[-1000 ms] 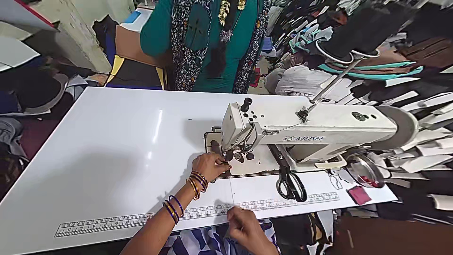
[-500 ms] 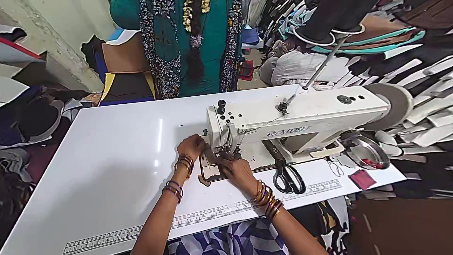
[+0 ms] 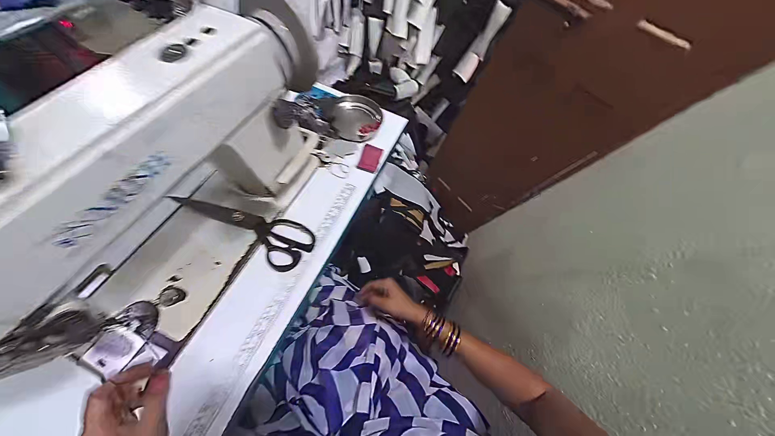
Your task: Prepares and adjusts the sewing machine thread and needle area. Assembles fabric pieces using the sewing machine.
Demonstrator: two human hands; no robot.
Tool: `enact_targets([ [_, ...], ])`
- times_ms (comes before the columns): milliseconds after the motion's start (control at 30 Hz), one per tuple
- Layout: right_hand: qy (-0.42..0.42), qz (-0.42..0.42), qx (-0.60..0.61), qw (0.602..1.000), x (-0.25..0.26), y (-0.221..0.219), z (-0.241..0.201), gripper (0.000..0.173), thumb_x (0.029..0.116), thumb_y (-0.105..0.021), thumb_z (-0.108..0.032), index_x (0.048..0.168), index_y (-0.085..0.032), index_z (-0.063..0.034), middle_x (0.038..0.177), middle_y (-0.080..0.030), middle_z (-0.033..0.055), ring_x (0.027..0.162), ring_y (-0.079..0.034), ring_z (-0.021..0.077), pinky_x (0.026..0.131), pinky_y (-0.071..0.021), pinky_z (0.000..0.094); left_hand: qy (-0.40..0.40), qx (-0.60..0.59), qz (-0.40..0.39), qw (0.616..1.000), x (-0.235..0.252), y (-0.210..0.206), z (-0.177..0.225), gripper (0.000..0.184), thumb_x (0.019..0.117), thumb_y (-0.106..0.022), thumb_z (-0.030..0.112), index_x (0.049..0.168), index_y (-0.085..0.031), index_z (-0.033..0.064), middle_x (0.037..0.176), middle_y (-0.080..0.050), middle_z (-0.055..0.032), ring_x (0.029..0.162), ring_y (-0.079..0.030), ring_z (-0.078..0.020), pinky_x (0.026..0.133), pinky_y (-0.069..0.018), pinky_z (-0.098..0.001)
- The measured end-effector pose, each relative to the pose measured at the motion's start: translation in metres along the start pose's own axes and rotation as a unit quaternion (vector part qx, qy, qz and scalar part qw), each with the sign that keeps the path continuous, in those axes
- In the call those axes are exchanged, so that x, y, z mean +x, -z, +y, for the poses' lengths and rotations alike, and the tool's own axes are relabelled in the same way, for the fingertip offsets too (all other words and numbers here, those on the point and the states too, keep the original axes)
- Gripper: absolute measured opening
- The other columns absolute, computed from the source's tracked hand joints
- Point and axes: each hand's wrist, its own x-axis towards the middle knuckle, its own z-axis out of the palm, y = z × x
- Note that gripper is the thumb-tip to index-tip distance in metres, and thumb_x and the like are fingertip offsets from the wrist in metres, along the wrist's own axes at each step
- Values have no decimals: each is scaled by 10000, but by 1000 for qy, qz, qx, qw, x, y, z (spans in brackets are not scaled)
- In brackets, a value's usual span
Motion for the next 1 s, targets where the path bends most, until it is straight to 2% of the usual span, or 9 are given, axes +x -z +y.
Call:
enact_targets([
  [67, -185, 30, -126, 974, -18, 67, 70, 271, 992, -569, -105, 1163, -702, 56, 1081, -718, 222, 972, -699, 302, 920, -545, 482, -99, 94, -156, 978, -35, -15, 19, 431, 931, -650, 179, 1132, -566, -192, 1208, -611, -360, 1209, -586, -346, 1046, -459, -444],
  [133, -357, 77, -185, 912, -43, 120, 141, 321, 993, -590, -150, 1232, -672, 47, 1208, -670, 292, 1157, -635, 444, 1018, -458, 625, -190, 202, -222, 935, -46, -38, 39, 440, 920, -663, 351, 1201, -683, 13, 1292, -617, -326, 1237, -552, -503, 1001, -380, -636],
  [200, -448, 153, -164, 866, -78, 152, 198, 340, 992, -600, -173, 1229, -668, 61, 1220, -654, 321, 1182, -614, 471, 1026, -439, 647, -236, 258, -243, 905, -43, -64, 56, 435, 916, -659, 388, 1279, -662, 149, 1372, -571, -313, 1262, -515, -526, 969, -347, -651],
  [333, -581, 217, -67, 782, -134, 155, 257, 375, 1025, -548, -181, 1306, -610, 61, 1250, -651, 282, 1145, -649, 392, 1008, -483, 539, -280, 303, -303, 859, -2, -111, 84, 415, 960, -553, 261, 1351, -646, 155, 1441, -462, -411, 1255, -444, -677, 916, -339, -737],
  [433, -598, 210, 13, 773, -146, 125, 272, 368, 1048, -518, -172, 1325, -586, 61, 1245, -643, 275, 1097, -660, 359, 969, -503, 507, -317, 320, -318, 834, 32, -146, 99, 483, 891, -538, 63, 1345, -651, 182, 1421, -462, -435, 1192, -440, -727, 891, -335, -758],
  [533, -598, 116, 17, 793, -159, 81, 282, 378, 1044, -531, -176, 1311, -592, 85, 1273, -626, 304, 1164, -629, 401, 1009, -471, 542, -338, 332, -323, 819, 54, -177, 113, 590, 817, -533, -21, 1341, -647, 225, 1424, -451, -430, 1199, -409, -738, 870, -328, -757],
  [700, -614, -91, -8, 784, -173, 5, 293, 449, 1036, -552, -213, 1346, -563, 112, 1381, -571, 327, 1319, -543, 453, 1102, -402, 606, -343, 354, -284, 823, 61, -200, 118, 433, 851, -541, 27, 1218, -703, 191, 1362, -484, -449, 1202, -433, -676, 972, -305, -670],
  [867, -542, -266, -66, 794, -180, -46, 256, 394, 1016, -573, -181, 1267, -612, 121, 1328, -601, 322, 1264, -566, 482, 1055, -426, 648, -335, 360, -290, 821, 62, -200, 118, 353, 829, -572, 18, 1080, -742, 200, 1339, -497, -436, 1234, -442, -594, 1013, -285, -598],
  [1000, -526, -308, -68, 790, -169, -53, 240, 456, 1081, -484, -280, 1318, -592, 95, 1368, -585, 315, 1307, -544, 472, 1084, -397, 637, -330, 324, -277, 842, 60, -200, 113, 296, 862, -554, 43, 1039, -725, 207, 1384, -528, -363, 1229, -440, -601, 941, -297, -623],
])
